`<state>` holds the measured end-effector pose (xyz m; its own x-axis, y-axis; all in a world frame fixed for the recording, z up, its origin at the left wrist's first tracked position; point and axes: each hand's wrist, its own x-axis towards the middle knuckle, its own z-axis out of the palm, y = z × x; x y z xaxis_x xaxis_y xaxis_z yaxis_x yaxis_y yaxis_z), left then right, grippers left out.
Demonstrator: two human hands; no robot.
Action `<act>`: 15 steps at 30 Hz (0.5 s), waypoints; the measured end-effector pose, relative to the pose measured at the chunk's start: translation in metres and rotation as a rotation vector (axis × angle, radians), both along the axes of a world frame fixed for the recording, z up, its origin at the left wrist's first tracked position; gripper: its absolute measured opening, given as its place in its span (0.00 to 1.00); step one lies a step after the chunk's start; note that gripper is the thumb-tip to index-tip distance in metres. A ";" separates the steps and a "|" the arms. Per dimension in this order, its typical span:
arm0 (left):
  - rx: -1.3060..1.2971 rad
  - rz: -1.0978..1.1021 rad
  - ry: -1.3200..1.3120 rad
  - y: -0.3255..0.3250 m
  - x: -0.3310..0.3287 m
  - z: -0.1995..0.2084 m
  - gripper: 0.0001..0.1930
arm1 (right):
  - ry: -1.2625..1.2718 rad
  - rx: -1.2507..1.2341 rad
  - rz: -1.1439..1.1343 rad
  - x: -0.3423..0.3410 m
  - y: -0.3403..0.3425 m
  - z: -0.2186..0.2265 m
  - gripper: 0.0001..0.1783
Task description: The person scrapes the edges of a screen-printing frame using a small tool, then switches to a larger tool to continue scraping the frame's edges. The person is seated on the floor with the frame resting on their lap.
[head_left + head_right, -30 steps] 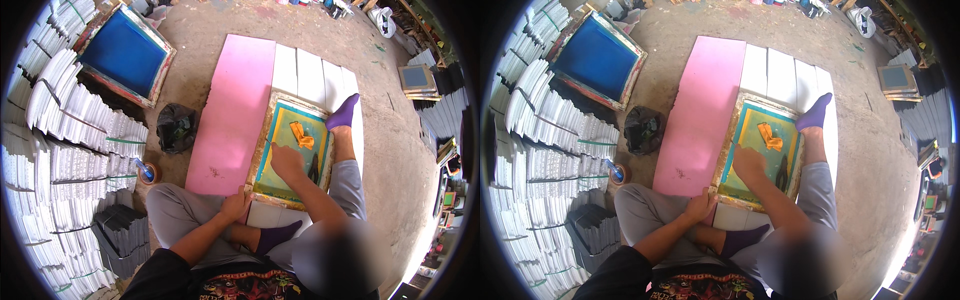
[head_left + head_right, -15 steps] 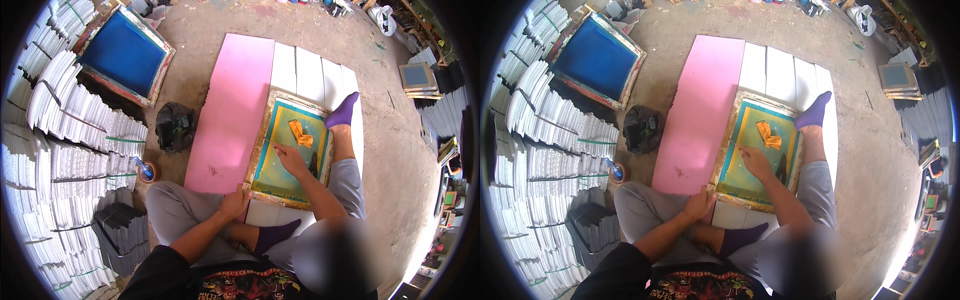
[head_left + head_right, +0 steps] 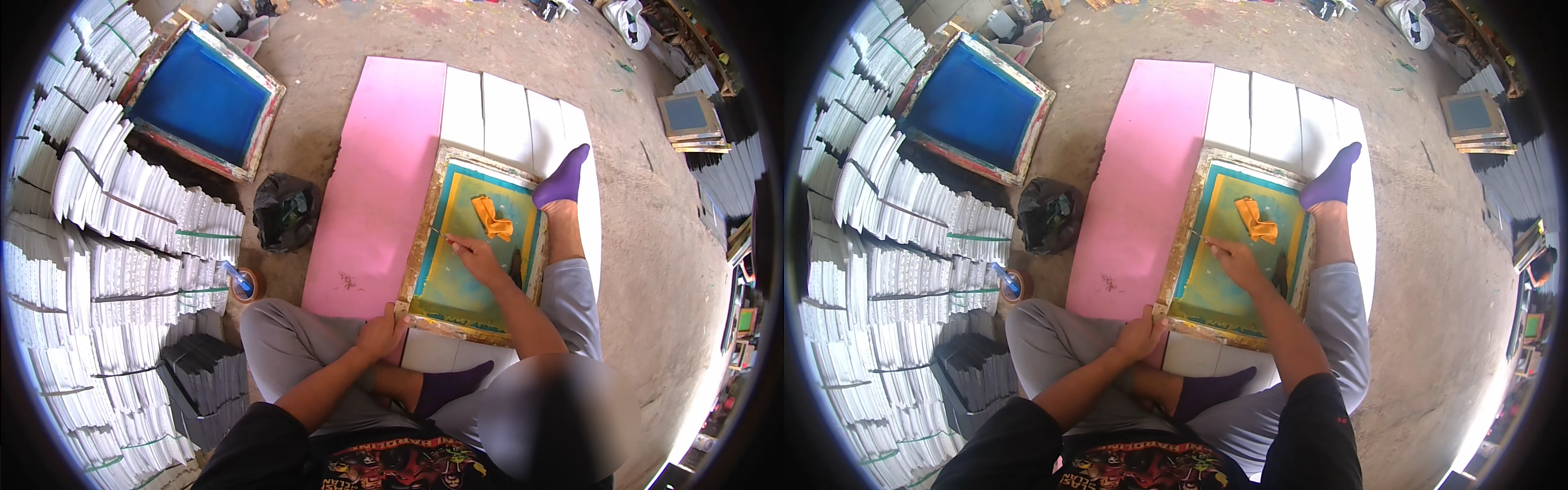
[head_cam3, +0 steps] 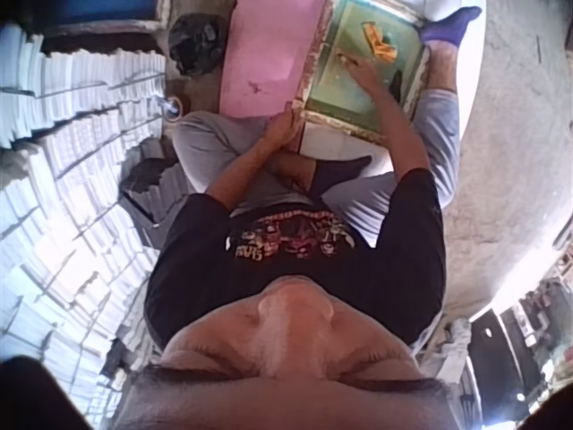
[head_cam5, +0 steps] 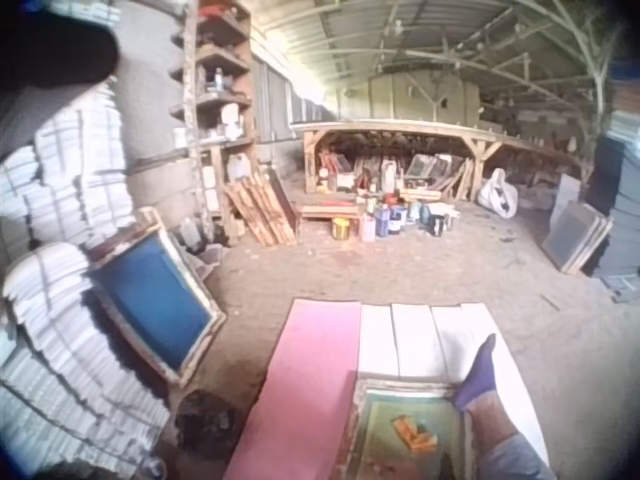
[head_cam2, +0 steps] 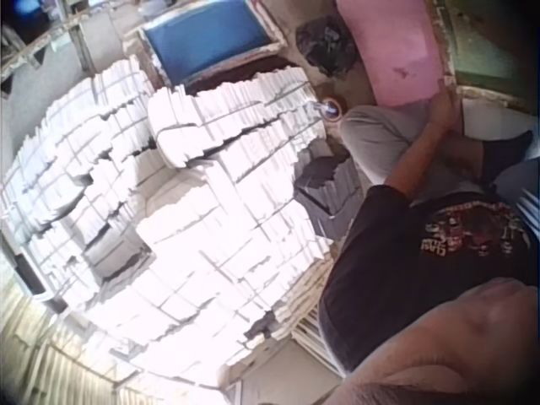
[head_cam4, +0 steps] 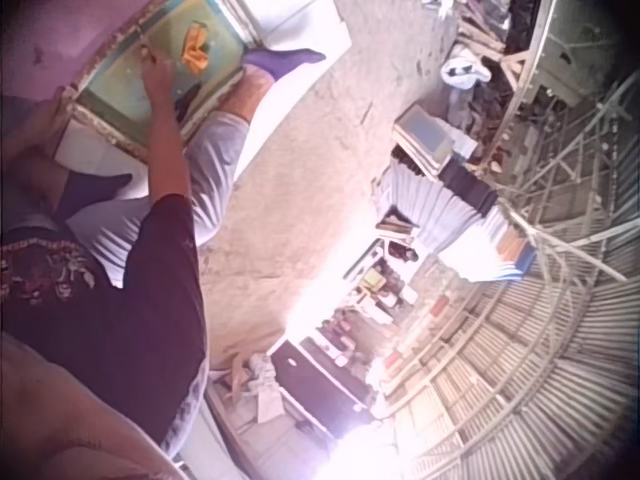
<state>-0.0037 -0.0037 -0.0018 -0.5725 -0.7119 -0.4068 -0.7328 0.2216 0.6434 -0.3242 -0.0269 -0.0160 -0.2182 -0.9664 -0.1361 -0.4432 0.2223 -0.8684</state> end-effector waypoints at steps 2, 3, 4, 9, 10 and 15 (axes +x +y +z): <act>0.001 0.004 -0.008 0.000 0.002 -0.001 0.26 | 0.191 0.029 0.071 0.002 -0.002 0.028 0.16; 0.002 0.009 -0.012 0.001 0.004 -0.001 0.26 | 0.330 0.056 0.117 0.004 -0.005 0.041 0.16; -0.003 0.006 -0.007 0.000 0.003 -0.001 0.26 | 0.474 0.080 0.155 0.003 -0.007 0.055 0.16; -0.006 0.000 -0.011 0.001 0.001 -0.001 0.25 | 0.582 0.080 0.235 -0.015 -0.016 0.049 0.17; -0.004 0.000 -0.010 0.002 0.000 0.000 0.26 | 0.493 0.081 0.227 -0.018 -0.017 0.045 0.17; 0.025 0.029 0.015 0.002 0.000 0.001 0.26 | 0.021 0.052 0.219 -0.031 -0.023 0.020 0.18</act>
